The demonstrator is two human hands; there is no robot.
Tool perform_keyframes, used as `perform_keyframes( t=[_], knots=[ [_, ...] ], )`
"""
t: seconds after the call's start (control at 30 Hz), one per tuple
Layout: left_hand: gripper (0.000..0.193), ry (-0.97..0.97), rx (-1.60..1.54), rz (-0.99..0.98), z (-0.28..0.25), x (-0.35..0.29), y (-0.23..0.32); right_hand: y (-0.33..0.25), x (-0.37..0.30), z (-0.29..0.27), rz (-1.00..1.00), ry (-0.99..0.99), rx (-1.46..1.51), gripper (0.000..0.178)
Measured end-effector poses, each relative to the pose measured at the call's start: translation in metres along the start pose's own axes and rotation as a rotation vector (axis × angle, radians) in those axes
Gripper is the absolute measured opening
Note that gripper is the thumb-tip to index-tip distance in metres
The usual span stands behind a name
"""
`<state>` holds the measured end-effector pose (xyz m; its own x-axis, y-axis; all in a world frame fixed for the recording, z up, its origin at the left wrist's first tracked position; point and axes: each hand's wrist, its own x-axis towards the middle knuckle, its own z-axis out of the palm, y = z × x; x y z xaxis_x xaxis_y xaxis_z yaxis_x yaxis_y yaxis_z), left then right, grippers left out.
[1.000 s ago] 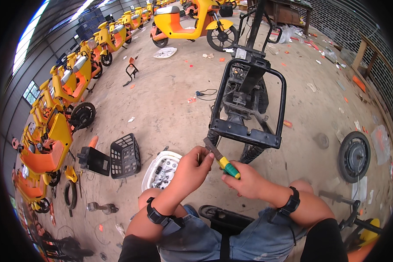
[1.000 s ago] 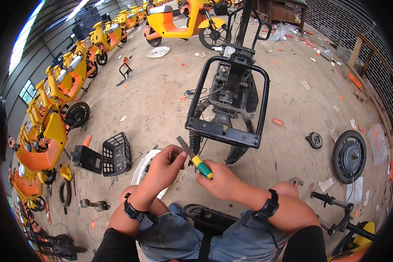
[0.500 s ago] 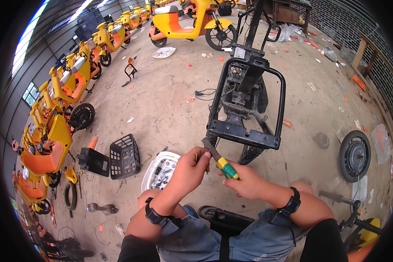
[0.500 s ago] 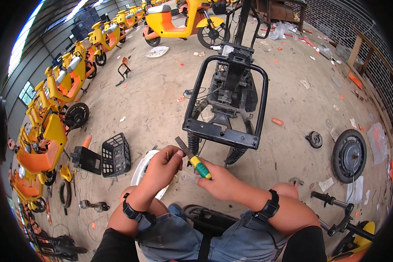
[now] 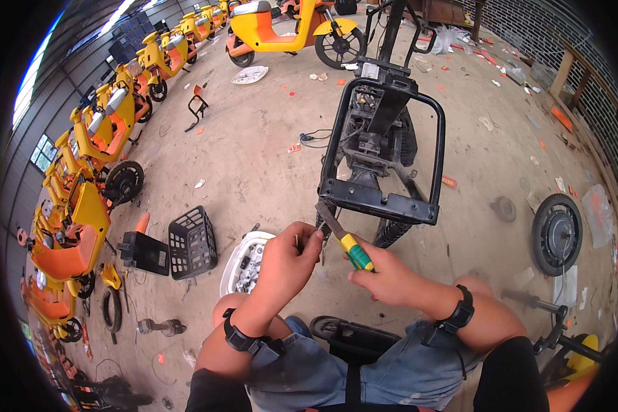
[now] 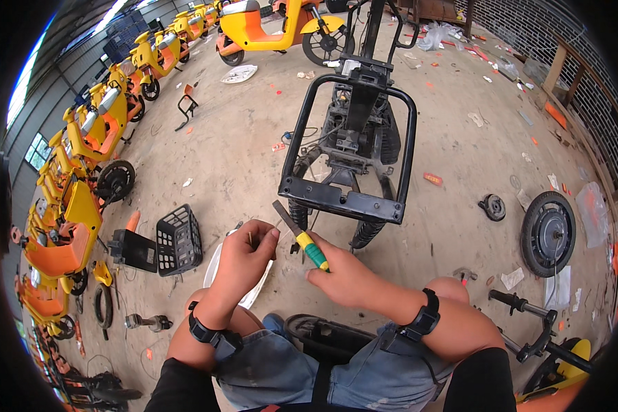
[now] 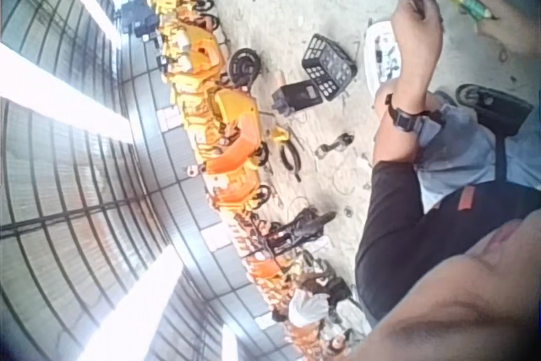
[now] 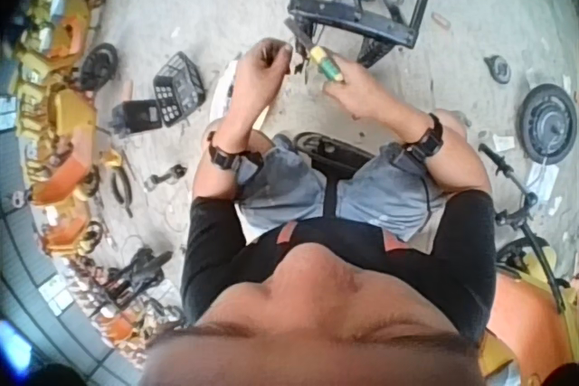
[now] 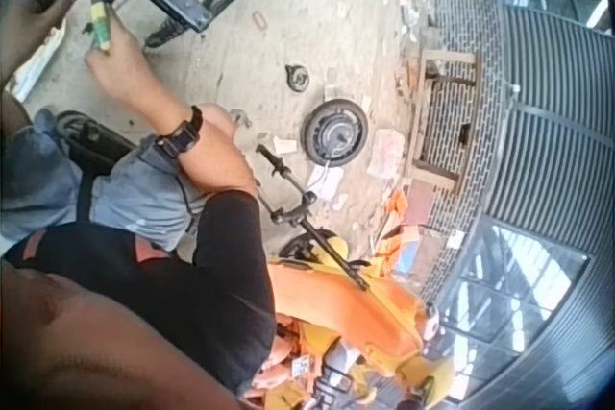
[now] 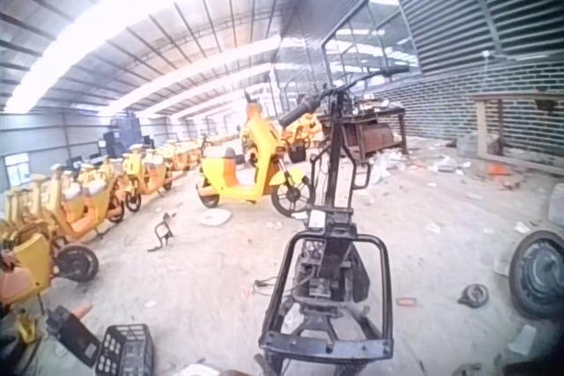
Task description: The person uses pliers to manipulate a small metal component on the front frame of a scooter. The person holds the component with one hand and uses the pliers with the other to adjust or secure it.
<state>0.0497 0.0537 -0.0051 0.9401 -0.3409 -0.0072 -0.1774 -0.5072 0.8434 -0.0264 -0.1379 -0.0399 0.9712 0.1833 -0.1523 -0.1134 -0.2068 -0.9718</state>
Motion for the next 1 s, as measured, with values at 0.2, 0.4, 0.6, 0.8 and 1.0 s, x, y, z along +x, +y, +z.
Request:
perform_keyframes(
  t=[0.2, 0.4, 0.6, 0.8, 1.0],
  knots=[
    [0.016, 0.062, 0.066, 0.052, 0.000, -0.001, 0.001, 0.003, 0.000, 0.002, -0.036, 0.000, 0.009, 0.063],
    [0.014, 0.059, 0.111, 0.059, -0.001, -0.004, 0.007, 0.002, -0.001, 0.001, -0.022, 0.008, -0.020, 0.067],
    [0.015, 0.062, 0.180, 0.111, -0.001, -0.003, 0.004, -0.005, -0.002, -0.001, 0.024, -0.002, -0.096, 0.072],
    [0.016, 0.053, 0.178, 0.097, -0.001, -0.002, 0.005, 0.012, 0.000, 0.003, -0.088, 0.021, -0.167, 0.073],
    [0.017, 0.037, 0.218, 0.058, -0.002, -0.002, 0.006, 0.011, 0.002, 0.005, -0.110, 0.055, -0.227, 0.074]
  ],
)
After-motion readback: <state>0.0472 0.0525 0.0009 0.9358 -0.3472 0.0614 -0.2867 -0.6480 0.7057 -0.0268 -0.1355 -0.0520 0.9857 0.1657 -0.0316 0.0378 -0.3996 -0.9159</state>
